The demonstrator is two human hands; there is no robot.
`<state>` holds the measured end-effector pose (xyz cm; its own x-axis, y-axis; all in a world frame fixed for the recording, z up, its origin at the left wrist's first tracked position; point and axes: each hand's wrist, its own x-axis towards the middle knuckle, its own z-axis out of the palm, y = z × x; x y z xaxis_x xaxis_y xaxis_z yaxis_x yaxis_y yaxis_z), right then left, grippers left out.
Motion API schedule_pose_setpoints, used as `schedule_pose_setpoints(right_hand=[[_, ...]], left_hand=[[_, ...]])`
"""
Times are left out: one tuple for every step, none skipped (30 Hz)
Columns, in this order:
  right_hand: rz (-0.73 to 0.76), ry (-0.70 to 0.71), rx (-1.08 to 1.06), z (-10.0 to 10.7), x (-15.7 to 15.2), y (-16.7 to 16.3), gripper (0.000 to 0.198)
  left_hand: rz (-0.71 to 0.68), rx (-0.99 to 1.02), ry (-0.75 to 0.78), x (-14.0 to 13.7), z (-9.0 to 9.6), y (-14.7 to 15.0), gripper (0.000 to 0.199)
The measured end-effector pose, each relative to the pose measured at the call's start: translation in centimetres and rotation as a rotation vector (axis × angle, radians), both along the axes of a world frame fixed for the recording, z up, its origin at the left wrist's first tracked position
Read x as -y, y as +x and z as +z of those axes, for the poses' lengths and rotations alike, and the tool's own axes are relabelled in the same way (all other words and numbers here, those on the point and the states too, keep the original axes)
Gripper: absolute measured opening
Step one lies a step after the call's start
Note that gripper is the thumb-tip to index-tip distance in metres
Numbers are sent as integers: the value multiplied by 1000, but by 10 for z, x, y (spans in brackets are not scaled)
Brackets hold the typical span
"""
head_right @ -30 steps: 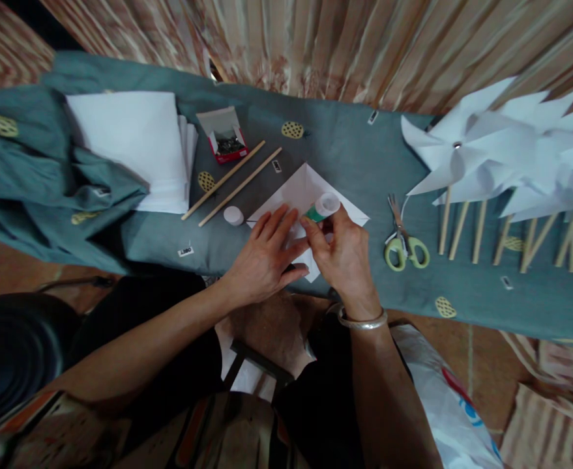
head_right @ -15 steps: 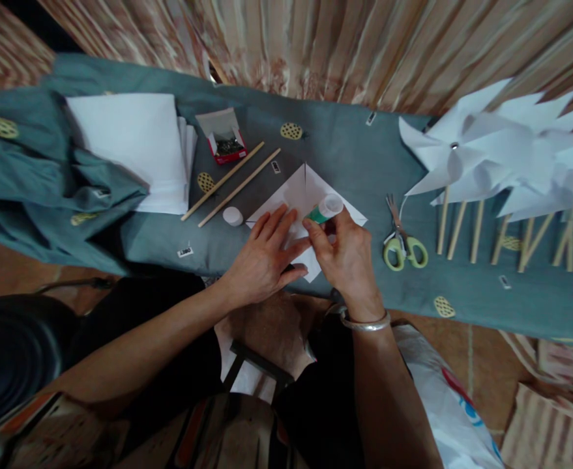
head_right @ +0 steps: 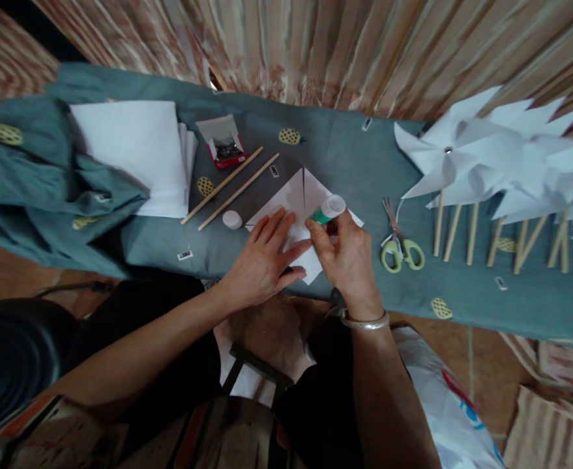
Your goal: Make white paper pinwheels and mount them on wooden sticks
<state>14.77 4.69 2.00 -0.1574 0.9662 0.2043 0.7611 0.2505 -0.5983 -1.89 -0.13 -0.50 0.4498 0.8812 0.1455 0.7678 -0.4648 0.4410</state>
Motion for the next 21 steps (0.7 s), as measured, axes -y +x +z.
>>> schedule_pose_setpoints(right_hand=[[-2,-1,-2,0,0,0,32],[-5,-1,-4,0,-1,0,32],[-10,2,-7,0,-1,0,32],[-14,4,-7,0,-2,-1,32],[-19,8,-6,0,-2,-1,31],[-21,10,-6,-1,-3,-1,31],[-22,11,-8,-1,-3,-1,31],[-21,9,-11,-1,-3,-2,31],[-19,6,-15,-2,-4,-2,31],[-18,3,-20,-2,-4,-2,31],[-16,2,-25,-2,-4,-2,31],[-14,1,-29,-2,-4,-3,31],[-13,2,-33,-2,-5,-3,31],[-14,3,-35,-2,-5,-3,31],[-18,6,-37,-2,-5,-4,31],[-23,7,-39,-3,-5,-4,30],[-26,7,-42,-3,-5,-4,30],[-26,6,-44,-3,-6,-5,30],[-26,6,-47,-3,-6,-5,31],[-24,5,-48,-3,-6,-5,31],[-21,5,-50,-3,-6,-5,31]], left_hand=[[-2,2,4,0,0,0,53],[-2,5,8,0,-1,0,53],[-2,6,11,0,-1,0,53],[-1,7,14,0,-2,0,52],[2,7,14,0,-2,0,52],[6,7,13,0,-2,0,52],[8,7,10,0,-2,0,52],[8,7,6,0,-2,1,52],[7,6,2,0,-1,1,52],[5,6,-1,0,-1,0,53],[3,4,-5,0,0,0,53],[2,3,-7,0,0,0,53],[2,2,-8,0,0,0,53],[3,0,-8,0,1,1,53],[5,-1,-8,0,1,1,53],[8,-1,-7,0,1,1,53],[10,0,-5,0,0,1,54],[11,1,-4,0,0,1,54],[11,1,-4,0,0,1,53],[10,-1,-4,0,1,1,53],[9,-3,-5,0,1,1,53]])
